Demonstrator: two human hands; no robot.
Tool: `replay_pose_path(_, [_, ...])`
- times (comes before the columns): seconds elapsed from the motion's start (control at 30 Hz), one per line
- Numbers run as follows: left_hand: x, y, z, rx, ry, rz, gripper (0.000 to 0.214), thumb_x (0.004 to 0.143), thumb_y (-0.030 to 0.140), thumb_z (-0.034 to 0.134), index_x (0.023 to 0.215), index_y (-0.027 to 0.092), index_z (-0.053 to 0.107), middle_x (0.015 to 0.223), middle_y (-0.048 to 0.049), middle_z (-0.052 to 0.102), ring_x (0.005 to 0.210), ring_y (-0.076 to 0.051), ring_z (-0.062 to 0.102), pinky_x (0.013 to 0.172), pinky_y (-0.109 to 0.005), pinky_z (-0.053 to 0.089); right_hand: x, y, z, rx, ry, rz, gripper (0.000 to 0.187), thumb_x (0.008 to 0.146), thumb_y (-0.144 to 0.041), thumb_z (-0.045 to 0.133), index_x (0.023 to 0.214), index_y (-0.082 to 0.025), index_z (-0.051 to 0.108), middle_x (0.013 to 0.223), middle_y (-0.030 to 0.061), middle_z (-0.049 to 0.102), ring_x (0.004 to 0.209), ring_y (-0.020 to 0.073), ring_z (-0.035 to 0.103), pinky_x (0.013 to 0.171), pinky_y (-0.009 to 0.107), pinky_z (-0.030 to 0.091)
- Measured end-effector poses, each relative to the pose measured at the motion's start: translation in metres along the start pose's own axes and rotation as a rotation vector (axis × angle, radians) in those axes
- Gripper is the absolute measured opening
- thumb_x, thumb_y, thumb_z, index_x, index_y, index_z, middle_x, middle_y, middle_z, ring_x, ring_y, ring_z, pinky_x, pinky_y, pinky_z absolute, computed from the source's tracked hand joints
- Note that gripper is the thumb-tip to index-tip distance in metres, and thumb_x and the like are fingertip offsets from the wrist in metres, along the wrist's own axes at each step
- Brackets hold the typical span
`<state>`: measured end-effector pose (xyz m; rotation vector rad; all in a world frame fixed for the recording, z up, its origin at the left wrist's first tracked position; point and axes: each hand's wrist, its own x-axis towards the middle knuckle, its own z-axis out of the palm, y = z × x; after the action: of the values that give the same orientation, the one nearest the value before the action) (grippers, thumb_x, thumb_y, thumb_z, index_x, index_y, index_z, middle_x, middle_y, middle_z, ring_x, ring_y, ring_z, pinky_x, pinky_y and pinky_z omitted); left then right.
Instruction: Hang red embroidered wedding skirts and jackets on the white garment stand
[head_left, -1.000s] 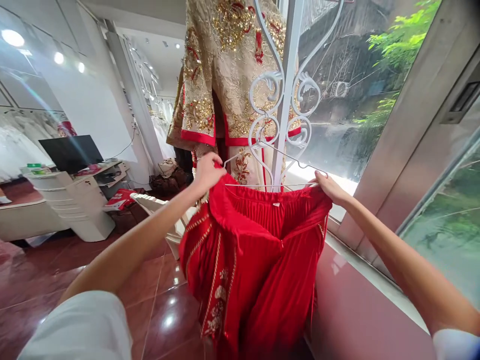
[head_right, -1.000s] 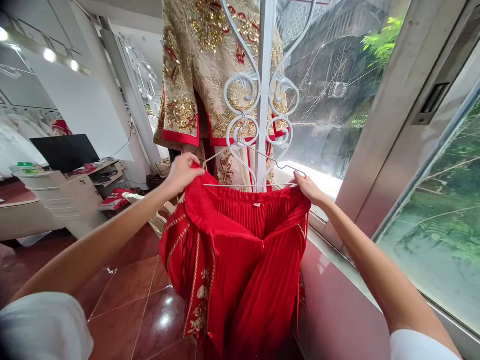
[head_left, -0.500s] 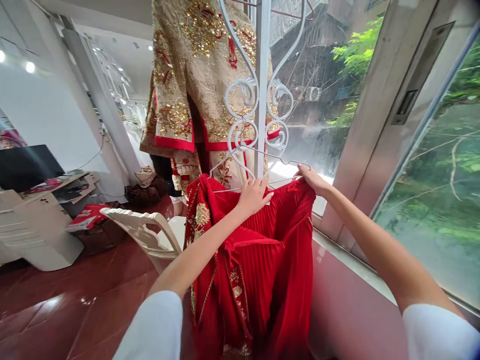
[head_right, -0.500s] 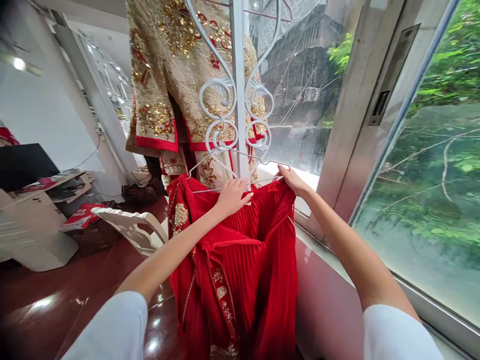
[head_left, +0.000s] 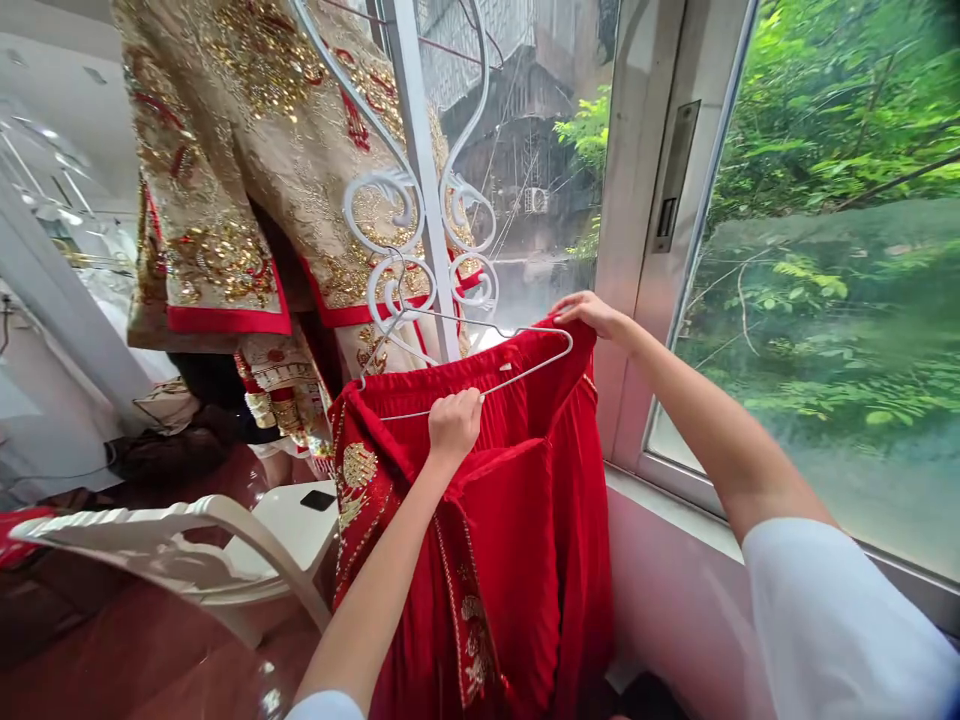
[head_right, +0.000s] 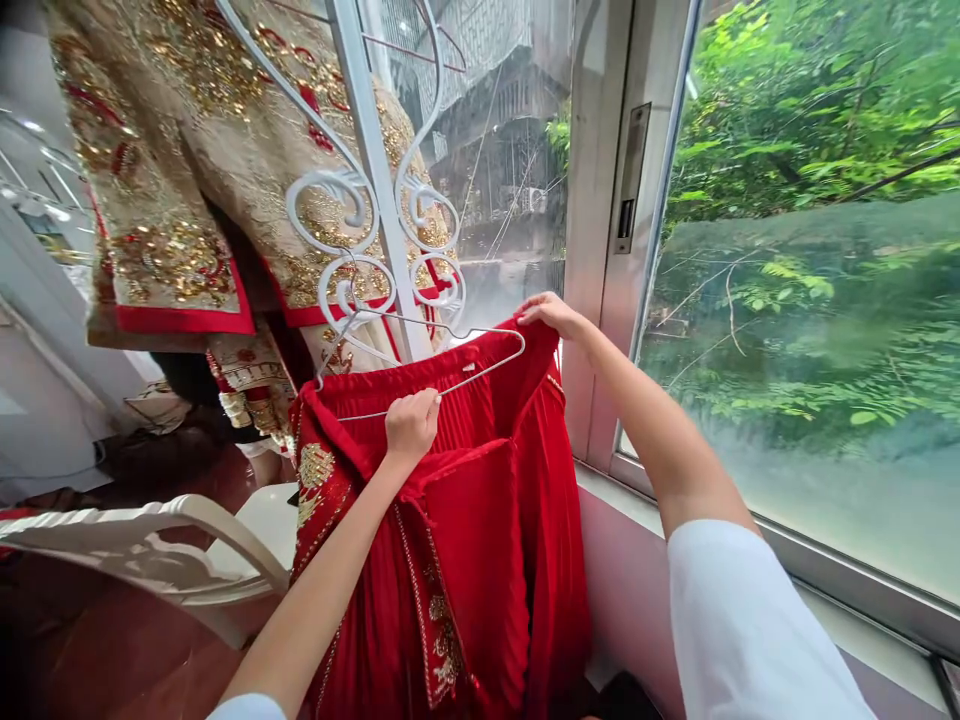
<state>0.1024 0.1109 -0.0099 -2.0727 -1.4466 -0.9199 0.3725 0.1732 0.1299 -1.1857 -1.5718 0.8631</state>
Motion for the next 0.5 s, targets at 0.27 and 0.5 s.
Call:
replay_pose_path(0.27, [0.013,-0.005,0.002,0.051,-0.06,-0.031,0.041,0.095,0.034,0.024,0.087,0.019,0.062,0.087,-0.0108,0.069,0.084,-0.023,0.062,0.071,-0.033,0.032,-0.018,-0.067,0.032,-0.606,0.271,-0.524,0.021,0.069,-0.018,0.054,0.083,-0.01,0.067,0.068,0.0056,0.061,0.067,0.0169,0.054,0.065,0.029,0.042])
replay_pose_path(0.5, [0.011,-0.003,0.001,0.027,-0.057,-0.063,0.04,0.094,0.033,0.027,0.087,0.018,0.063,0.086,-0.0117,0.069,0.085,-0.025,0.063,0.072,-0.034,0.032,-0.101,0.009,0.087,-1.382,0.121,-0.539,0.051,0.085,-0.01,0.027,0.132,-0.007,0.045,0.096,0.0185,0.065,0.088,0.0273,0.059,0.065,0.032,0.04])
